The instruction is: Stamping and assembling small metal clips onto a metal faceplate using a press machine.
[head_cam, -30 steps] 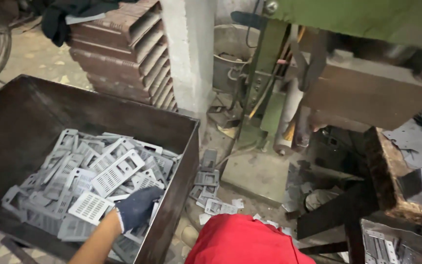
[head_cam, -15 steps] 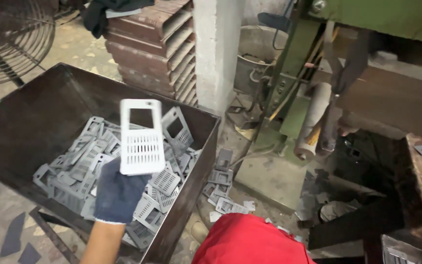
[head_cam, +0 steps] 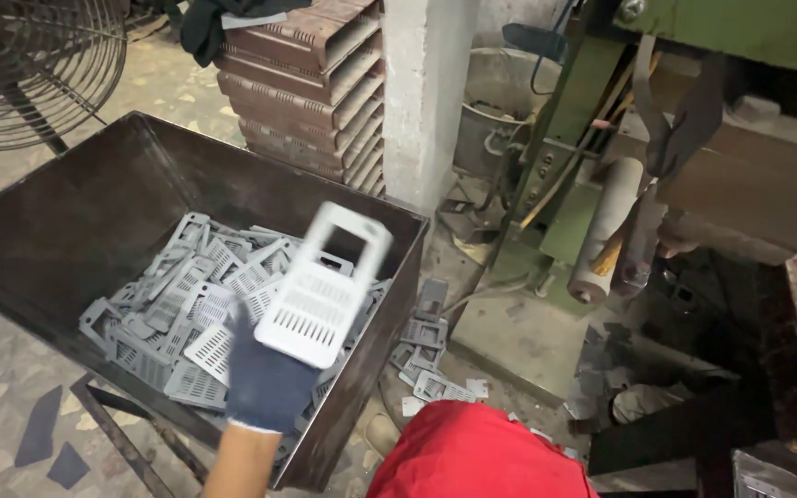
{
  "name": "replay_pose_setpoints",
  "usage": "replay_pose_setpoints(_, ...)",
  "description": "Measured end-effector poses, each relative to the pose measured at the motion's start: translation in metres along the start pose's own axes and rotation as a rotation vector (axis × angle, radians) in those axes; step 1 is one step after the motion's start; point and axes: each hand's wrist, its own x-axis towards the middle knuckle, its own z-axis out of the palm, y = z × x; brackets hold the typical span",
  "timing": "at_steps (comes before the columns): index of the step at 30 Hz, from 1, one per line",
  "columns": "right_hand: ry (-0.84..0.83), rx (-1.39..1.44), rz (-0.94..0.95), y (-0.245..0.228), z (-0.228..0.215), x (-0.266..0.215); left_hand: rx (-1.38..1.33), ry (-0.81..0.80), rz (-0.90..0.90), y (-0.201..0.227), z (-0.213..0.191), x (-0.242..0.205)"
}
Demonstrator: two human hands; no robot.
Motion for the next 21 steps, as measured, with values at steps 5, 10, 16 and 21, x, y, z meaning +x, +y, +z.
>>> replay_pose_setpoints(5, 0.031, -0.023, 0.059, 0.041, -0.012, 0.005, 0.138, -0.062, -0.198, -0.038, 0.032, 0.001)
replay_pose_setpoints(10, 0.071, -0.053, 0.14, 0.095, -0.023, -0.017, 0.423, -0.261, -0.281, -0.064, 0.042, 0.017)
replay_pose_setpoints(16, 0.096, -0.079, 0.244, 0.155, -0.019, -0.051, 1.214, -0.505, -0.368, -0.089, 0.041, 0.042)
replay_pose_setpoints(21, 0.129, -0.098, 0.354, 0.229, -0.024, -0.1, 1.002, -0.458, -0.609, -0.155, -0.002, 0.039)
